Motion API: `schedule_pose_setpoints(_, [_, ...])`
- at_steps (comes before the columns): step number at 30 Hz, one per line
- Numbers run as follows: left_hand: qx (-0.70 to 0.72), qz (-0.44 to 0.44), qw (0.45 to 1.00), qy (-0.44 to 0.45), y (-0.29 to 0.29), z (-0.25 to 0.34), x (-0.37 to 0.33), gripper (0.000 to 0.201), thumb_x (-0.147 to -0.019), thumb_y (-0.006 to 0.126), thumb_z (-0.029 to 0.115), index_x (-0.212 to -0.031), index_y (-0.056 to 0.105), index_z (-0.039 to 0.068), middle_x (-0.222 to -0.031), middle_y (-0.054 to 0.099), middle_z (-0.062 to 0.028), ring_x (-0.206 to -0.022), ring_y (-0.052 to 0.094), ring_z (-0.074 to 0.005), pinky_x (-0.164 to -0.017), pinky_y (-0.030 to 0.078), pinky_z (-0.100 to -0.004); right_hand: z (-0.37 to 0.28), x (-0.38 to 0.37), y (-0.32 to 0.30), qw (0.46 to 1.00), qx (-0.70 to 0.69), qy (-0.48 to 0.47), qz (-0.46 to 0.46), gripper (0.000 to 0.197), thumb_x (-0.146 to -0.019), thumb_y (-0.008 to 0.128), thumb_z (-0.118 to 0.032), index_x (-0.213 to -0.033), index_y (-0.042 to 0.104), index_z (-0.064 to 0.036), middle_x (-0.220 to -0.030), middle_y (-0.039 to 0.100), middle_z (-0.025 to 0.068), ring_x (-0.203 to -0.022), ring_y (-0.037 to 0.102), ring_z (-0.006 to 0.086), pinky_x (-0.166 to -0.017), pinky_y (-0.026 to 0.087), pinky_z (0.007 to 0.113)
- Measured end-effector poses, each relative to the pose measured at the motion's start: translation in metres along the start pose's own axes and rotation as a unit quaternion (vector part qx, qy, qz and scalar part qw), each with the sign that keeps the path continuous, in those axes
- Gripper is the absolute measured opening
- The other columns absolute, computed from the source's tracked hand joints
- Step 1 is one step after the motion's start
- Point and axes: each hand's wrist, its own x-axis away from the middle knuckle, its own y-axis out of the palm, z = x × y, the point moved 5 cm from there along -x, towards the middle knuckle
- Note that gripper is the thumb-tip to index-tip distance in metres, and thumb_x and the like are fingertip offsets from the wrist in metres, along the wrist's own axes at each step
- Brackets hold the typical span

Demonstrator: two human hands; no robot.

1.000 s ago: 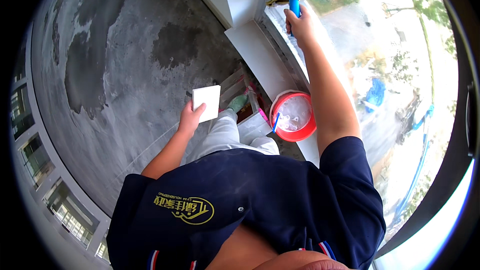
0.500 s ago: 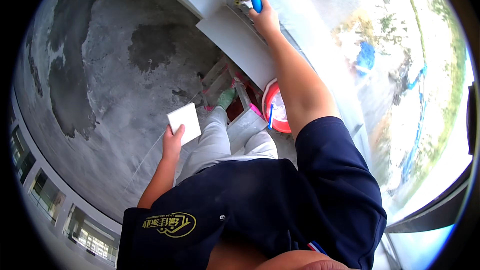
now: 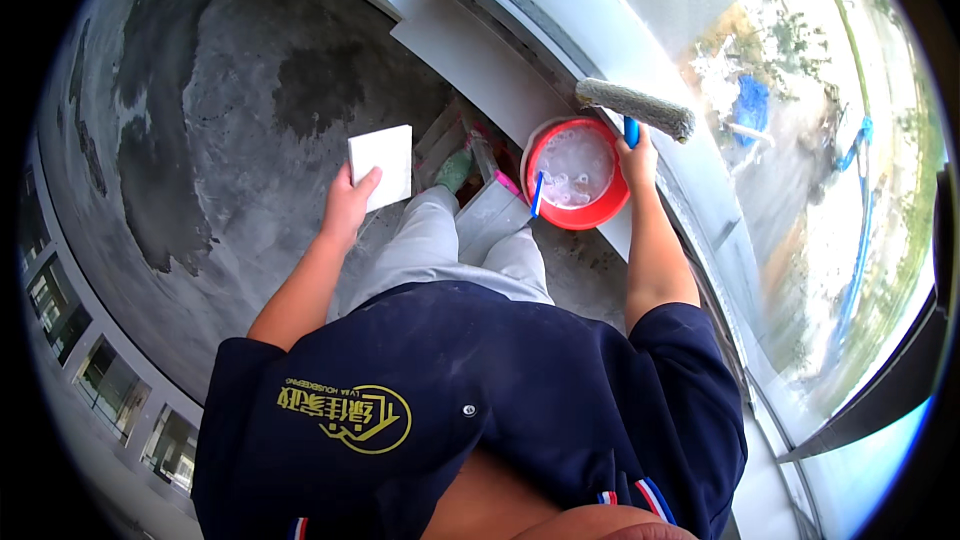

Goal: The person cleans a large window using a cloth, sponge, and squeegee. They wipe the window frame and glass, dip tools in a bucket, and use a ladder to reach higher sections.

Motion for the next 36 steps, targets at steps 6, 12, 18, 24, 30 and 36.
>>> schedule_pose_setpoints(6, [-0.058,-0.060,0.996,0.022,0.061,-0.002,0.010,0.037,-0.085,0.064,0.018,-0.116,0.054,0.000,-0.108,0.061,-0.0071,-0.097,0.057,-0.0135,-0.086,0.044,-0.0279,0.157,0.070,-0.081,0.996,0.053,0.046,0.046,0.038,-0.077,0.063,-0.023,-0.113,0.054,-0.0125,-0.081,0.063,0.0216,-0.076,0.062,0.0387,-0.068,0.047,0.043])
schedule_pose_setpoints(12, [-0.118,-0.104,0.987,0.018,0.135,-0.015,0.019,0.040,-0.086,0.063,0.018,-0.120,0.052,0.000,-0.111,0.061,-0.0091,-0.100,0.056,-0.0146,-0.089,0.043,-0.0286,0.300,0.137,-0.152,0.985,0.026,0.159,0.068,0.030,-0.079,0.063,-0.022,-0.104,0.054,-0.0091,-0.062,0.057,0.0145,-0.051,0.058,0.0257,-0.051,0.045,0.038])
schedule_pose_setpoints(18, [-0.133,-0.139,0.981,0.017,0.197,-0.025,0.029,0.045,-0.086,0.063,0.021,-0.123,0.050,-0.001,-0.112,0.060,-0.0097,-0.102,0.057,-0.0152,-0.090,0.043,-0.0291,0.419,0.195,-0.199,0.925,0.214,0.281,0.143,0.042,-0.078,0.064,-0.027,-0.117,0.053,-0.0174,-0.088,0.065,0.0192,-0.081,0.063,0.0375,-0.069,0.048,0.046])
schedule_pose_setpoints(24, [-0.113,-0.151,0.982,0.014,0.212,-0.027,0.033,0.046,-0.087,0.062,0.021,-0.124,0.047,-0.002,-0.116,0.058,-0.0095,-0.106,0.055,-0.0145,-0.093,0.041,-0.0291,0.396,0.222,-0.178,0.915,0.187,0.331,0.132,0.044,-0.076,0.065,-0.025,-0.118,0.051,-0.0185,-0.090,0.064,0.0200,-0.083,0.063,0.0376,-0.071,0.047,0.047])
schedule_pose_setpoints(30, [-0.044,-0.139,0.989,-0.002,0.208,-0.019,0.026,0.046,-0.089,0.059,0.018,-0.127,0.041,-0.001,-0.120,0.055,-0.0104,-0.110,0.052,-0.0165,-0.096,0.040,-0.0304,0.244,0.214,-0.089,0.988,-0.008,0.140,0.058,0.043,-0.078,0.067,-0.026,-0.108,0.055,0.0020,-0.087,0.063,0.0216,-0.078,0.060,0.0398,-0.072,0.047,0.043])
schedule_pose_setpoints(36, [0.077,-0.140,0.987,-0.023,0.209,-0.027,0.009,0.040,-0.093,0.051,0.010,-0.129,0.036,0.000,-0.124,0.051,-0.0124,-0.115,0.050,-0.0195,-0.098,0.040,-0.0340,0.178,0.141,0.029,0.983,-0.033,0.135,-0.117,0.044,-0.077,0.068,-0.028,-0.112,0.055,-0.0041,-0.089,0.063,0.0255,-0.088,0.059,0.0449,-0.076,0.047,0.046])
